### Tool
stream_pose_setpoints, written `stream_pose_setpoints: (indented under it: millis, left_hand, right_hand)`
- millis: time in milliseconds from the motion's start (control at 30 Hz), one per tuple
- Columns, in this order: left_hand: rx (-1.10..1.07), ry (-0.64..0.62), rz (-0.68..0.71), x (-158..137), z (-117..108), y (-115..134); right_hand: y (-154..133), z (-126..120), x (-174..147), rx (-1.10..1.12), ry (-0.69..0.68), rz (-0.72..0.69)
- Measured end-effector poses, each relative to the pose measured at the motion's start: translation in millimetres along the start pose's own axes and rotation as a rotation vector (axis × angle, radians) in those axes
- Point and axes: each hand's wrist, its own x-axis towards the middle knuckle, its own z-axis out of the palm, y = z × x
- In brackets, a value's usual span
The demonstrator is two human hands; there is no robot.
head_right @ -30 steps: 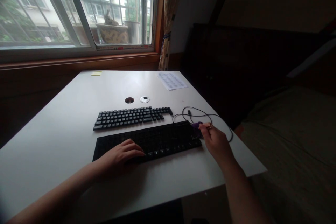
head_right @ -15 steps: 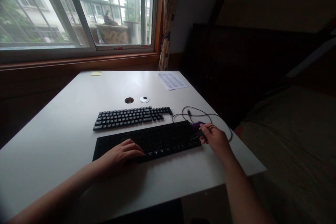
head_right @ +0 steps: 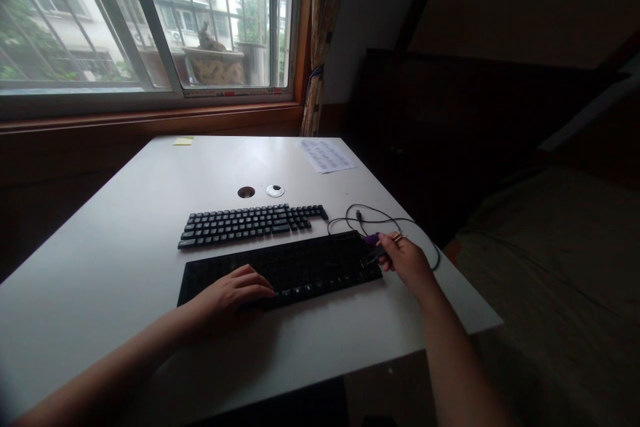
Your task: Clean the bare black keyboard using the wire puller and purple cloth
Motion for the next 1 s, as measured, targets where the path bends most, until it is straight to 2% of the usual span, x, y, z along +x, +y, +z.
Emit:
stream_pose_setpoints:
  millis: [167, 267, 367, 500, 600, 700, 800, 1000]
  left_hand:
    - [-0.008, 0.002, 0.009, 0, 0, 1]
    - [-0.006, -0.009, -0.004, 0, -1, 1]
    - [-0.002, -0.022, -0.011, 0, -2, 1]
    - [0.0, -0.015, 0.002, 1, -2, 2]
    - [0.0, -0.006, 0.001, 1, -2, 2]
    - [-0.002, -0.012, 0.0, 1, -2, 2]
    - [-0.002, -0.019, -0.008, 0, -2, 1]
    - [-0.004, -0.018, -0.011, 0, -2, 0]
  right_hand:
    - [1, -1, 0, 0.015, 0.033, 0.011]
    - [-6, 0, -8, -0.074, 0.05, -0.027]
    - [-21, 2, -20, -0.254, 0.048, -0.152]
    - [-36, 2, -29, -0.445, -0.025, -0.333]
    - [-32, 0, -26, -0.383, 0.008, -0.246]
    - [-19, -3, -17, -0.211, 0.062, -0.084]
    - [-9, -3, -10, -0.056, 0.059, 0.016]
    - [-8, -3, -10, 0.019, 0.07, 0.047]
